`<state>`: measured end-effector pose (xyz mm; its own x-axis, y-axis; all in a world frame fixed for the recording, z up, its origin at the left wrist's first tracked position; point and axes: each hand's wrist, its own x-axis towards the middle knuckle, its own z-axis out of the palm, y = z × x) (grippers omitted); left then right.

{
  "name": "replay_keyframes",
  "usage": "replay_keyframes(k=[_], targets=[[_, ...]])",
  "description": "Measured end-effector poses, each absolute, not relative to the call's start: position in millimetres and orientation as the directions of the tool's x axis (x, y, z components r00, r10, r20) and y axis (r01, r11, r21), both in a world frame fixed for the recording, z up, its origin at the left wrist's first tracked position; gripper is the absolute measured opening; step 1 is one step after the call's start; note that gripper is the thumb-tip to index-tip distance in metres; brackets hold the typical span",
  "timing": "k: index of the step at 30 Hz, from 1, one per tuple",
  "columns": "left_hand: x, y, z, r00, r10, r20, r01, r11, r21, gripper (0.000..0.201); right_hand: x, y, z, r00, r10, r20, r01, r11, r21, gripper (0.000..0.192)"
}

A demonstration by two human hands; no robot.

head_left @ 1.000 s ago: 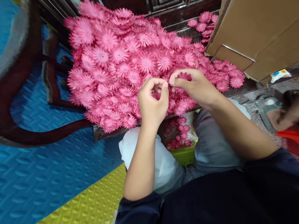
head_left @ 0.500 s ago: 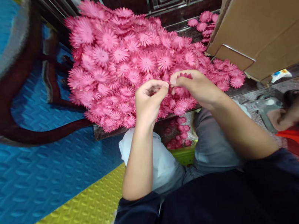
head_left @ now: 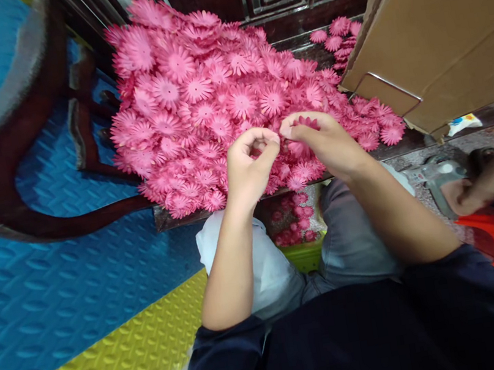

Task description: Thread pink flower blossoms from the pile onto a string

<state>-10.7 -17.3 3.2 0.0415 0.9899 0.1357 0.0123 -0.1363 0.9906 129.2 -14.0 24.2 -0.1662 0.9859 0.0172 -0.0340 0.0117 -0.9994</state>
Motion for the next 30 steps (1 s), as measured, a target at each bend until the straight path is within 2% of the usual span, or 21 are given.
replay_keyframes(k=[6, 13, 18, 25, 30], targets=[[-10.0, -16.4, 1.1, 0.014, 0.985, 0.171, 0.078, -0.172, 0.982, 0.006, 128.7, -15.7, 28.7, -0.145, 0.986, 0.083, 0.117, 0.101, -0.988, 0.018], [-7.6, -16.1, 4.8, 0.000, 0.990, 0.138, 0.054, -0.138, 0.989, 0.013, 127.7, -14.6, 24.6, -0.072, 0.986, 0.152, 0.197, 0.163, -0.967, 0.008], [-8.8, -14.3, 3.6, -0.099, 0.982, 0.162, 0.028, -0.160, 0.987, 0.019, 129.6, -13.0, 20.3, -0.008, 0.987, 0.158, 0.197, 0.156, -0.968, 0.012], [-5.3, -14.0, 2.7, -0.182, 0.964, 0.195, 0.077, -0.184, 0.980, 0.016, 127.7, -10.7, 13.9, 0.064, 0.988, 0.143, 0.204, 0.128, -0.971, 0.017], [-1.2, -13.3, 1.4, -0.249, 0.929, 0.274, 0.079, -0.263, 0.962, 0.019, 122.4, -12.1, 9.2, 0.135, 0.969, 0.209, 0.251, 0.171, -0.953, 0.021]])
